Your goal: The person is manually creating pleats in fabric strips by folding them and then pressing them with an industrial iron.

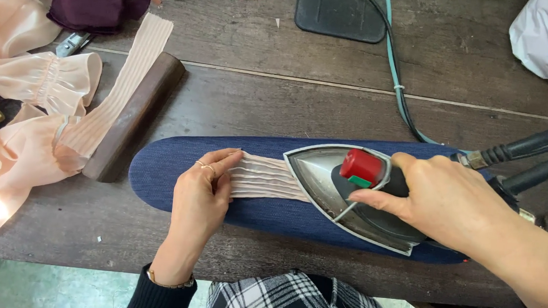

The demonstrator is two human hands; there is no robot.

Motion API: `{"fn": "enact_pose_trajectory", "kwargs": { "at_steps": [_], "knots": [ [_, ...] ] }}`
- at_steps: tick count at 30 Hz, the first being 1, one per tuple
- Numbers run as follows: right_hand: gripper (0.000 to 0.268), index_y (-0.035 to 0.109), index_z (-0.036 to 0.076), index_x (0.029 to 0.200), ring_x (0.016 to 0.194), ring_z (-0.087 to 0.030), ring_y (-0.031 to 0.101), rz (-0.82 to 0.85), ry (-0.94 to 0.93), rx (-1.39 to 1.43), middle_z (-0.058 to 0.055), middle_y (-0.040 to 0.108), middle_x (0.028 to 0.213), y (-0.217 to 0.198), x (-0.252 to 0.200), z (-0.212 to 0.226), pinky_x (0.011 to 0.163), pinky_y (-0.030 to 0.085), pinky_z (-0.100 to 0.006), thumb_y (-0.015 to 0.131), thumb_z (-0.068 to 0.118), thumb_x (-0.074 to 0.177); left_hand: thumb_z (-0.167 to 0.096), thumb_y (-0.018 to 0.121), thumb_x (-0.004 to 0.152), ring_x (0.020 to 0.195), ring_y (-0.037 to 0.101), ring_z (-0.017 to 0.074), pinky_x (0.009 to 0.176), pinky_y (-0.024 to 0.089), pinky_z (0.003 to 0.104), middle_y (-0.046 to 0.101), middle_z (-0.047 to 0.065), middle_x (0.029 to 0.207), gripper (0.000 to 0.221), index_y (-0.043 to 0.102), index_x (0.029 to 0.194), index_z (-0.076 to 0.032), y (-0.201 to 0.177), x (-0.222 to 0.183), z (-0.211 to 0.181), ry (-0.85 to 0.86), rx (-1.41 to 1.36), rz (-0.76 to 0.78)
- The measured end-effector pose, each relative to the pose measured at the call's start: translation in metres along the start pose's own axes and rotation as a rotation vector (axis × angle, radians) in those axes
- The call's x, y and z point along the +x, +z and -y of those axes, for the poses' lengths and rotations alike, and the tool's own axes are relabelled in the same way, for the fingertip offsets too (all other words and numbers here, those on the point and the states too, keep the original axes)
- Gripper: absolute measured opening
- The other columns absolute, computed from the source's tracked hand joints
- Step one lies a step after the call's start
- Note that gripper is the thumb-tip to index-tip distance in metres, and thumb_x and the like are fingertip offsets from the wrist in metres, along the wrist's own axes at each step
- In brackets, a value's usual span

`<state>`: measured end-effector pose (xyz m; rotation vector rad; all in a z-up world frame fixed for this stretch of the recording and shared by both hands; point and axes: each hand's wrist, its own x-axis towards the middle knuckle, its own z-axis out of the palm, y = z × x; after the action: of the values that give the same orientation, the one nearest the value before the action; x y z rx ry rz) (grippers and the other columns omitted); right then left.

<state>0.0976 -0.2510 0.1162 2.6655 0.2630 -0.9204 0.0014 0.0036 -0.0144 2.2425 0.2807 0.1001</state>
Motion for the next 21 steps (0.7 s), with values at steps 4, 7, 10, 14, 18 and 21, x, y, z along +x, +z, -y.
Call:
{"fn": "enact_pose_trajectory", "kwargs": {
  "at_steps": [4,7,10,14,18,21],
  "knots": [
    [0.070,0.057,0.018,0.102,0.087,-0.037,0.066,0.007,-0.010,0.037,-0.012,0.073,0.080,-0.003,0.001,0.007,0.072,0.051,-0.043,0.051,0.082,0.074,0.005,0.046,0.079,0.093,0.068,0.0148,0.078,0.052,0.028,0.067,-0.002,0.121,0.045,0.071,0.113,-0.012,-0.003,0.002,0.001,-0.008,-0.021,0.041],
    [0.071,0.058,0.020,0.104,0.091,-0.039,0.066,0.012,-0.014,0.035,-0.014,0.073,0.086,-0.006,0.001,0.008,0.077,0.051,-0.044,0.050,0.083,0.073,0.006,0.046,0.080,0.101,0.066,0.0189,0.085,0.052,0.031,0.066,0.001,0.122,0.044,0.069,0.114,-0.010,-0.003,0.001,0.003,0.036,-0.022,0.050],
    [0.068,0.061,0.021,0.100,0.092,-0.039,0.066,0.047,0.030,0.036,-0.015,0.073,0.088,-0.014,0.001,0.001,0.077,0.051,-0.043,0.051,0.082,0.072,0.005,0.047,0.082,0.103,0.066,0.0216,0.086,0.052,0.033,0.066,0.003,0.123,0.042,0.069,0.114,-0.008,-0.002,0.002,0.006,0.095,0.013,0.039],
    [0.055,0.066,0.032,0.104,0.081,-0.030,0.069,0.102,0.126,0.013,-0.010,0.075,0.076,-0.016,0.002,-0.023,0.072,0.050,-0.032,0.054,0.076,0.074,0.005,0.047,0.082,0.103,0.066,0.0217,0.087,0.052,0.034,0.066,0.003,0.123,0.041,0.068,0.114,-0.008,-0.002,0.000,0.004,0.112,0.035,0.031],
    [0.055,0.067,0.028,0.102,0.094,-0.031,0.068,0.046,0.120,0.023,-0.010,0.078,0.086,0.008,0.012,-0.065,0.080,0.050,-0.031,0.059,0.073,0.071,0.004,0.047,0.083,0.106,0.065,0.0194,0.090,0.050,0.031,0.066,0.003,0.122,0.040,0.069,0.114,-0.008,-0.004,0.000,0.001,0.078,-0.020,0.032],
    [0.056,0.060,0.043,0.119,0.073,-0.028,0.069,0.018,0.133,-0.001,-0.008,0.075,0.063,0.017,0.014,-0.081,0.072,0.050,-0.028,0.060,0.070,0.071,0.004,0.045,0.081,0.106,0.065,0.0176,0.089,0.050,0.029,0.066,0.003,0.123,0.043,0.070,0.114,-0.010,-0.004,-0.001,0.002,0.020,-0.037,0.059]
  ]
}}
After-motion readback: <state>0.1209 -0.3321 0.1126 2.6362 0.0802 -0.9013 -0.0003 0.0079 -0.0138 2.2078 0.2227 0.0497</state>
